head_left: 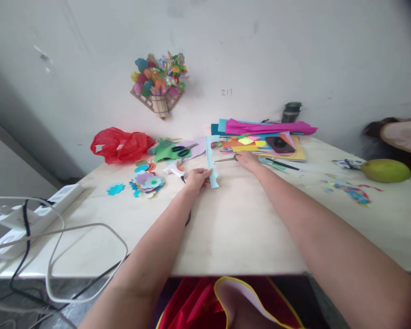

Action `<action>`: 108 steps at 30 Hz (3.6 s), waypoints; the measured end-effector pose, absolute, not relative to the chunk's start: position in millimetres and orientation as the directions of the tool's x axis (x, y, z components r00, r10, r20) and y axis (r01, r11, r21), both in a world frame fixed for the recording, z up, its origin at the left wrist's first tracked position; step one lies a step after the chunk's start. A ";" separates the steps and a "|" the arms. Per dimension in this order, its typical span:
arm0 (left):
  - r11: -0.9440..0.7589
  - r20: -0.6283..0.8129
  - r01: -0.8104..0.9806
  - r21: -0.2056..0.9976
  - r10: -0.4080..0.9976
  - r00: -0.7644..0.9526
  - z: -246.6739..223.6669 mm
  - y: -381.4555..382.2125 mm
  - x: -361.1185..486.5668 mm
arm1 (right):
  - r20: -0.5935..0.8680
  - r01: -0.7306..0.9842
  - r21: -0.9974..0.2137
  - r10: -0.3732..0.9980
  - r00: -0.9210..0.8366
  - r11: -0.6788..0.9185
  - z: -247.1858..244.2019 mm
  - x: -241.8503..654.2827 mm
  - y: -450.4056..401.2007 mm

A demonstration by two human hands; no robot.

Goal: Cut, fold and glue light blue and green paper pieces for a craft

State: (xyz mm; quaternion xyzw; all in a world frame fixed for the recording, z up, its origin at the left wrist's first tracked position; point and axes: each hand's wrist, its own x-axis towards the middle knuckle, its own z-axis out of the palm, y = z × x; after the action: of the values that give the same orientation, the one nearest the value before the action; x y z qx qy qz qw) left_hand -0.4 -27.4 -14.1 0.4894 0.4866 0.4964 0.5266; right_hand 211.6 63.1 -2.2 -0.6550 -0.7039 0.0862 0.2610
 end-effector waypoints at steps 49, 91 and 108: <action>-0.105 0.096 -0.192 0.976 0.994 -0.057 -27.4 -2.1 21.4 | -0.079 -0.049 -0.996 0.967 0.241 -0.069 -5.1 203.4 28.2; -0.137 0.144 -0.449 0.883 0.989 -0.020 -23.1 -2.2 10.1 | -0.017 0.203 -0.979 0.971 -0.238 0.032 -4.6 174.5 -11.3; -0.146 0.125 -0.543 0.827 0.989 -0.077 -18.3 -2.9 7.1 | -0.159 0.234 -0.972 0.797 -0.583 -0.022 14.0 202.1 -21.6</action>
State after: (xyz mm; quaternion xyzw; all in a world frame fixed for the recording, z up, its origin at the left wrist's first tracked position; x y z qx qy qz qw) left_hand 7.1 -2.9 -18.3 0.3610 0.3090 0.6654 0.5757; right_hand 202.1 -21.6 14.0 -0.3916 -0.6584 0.5982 0.2353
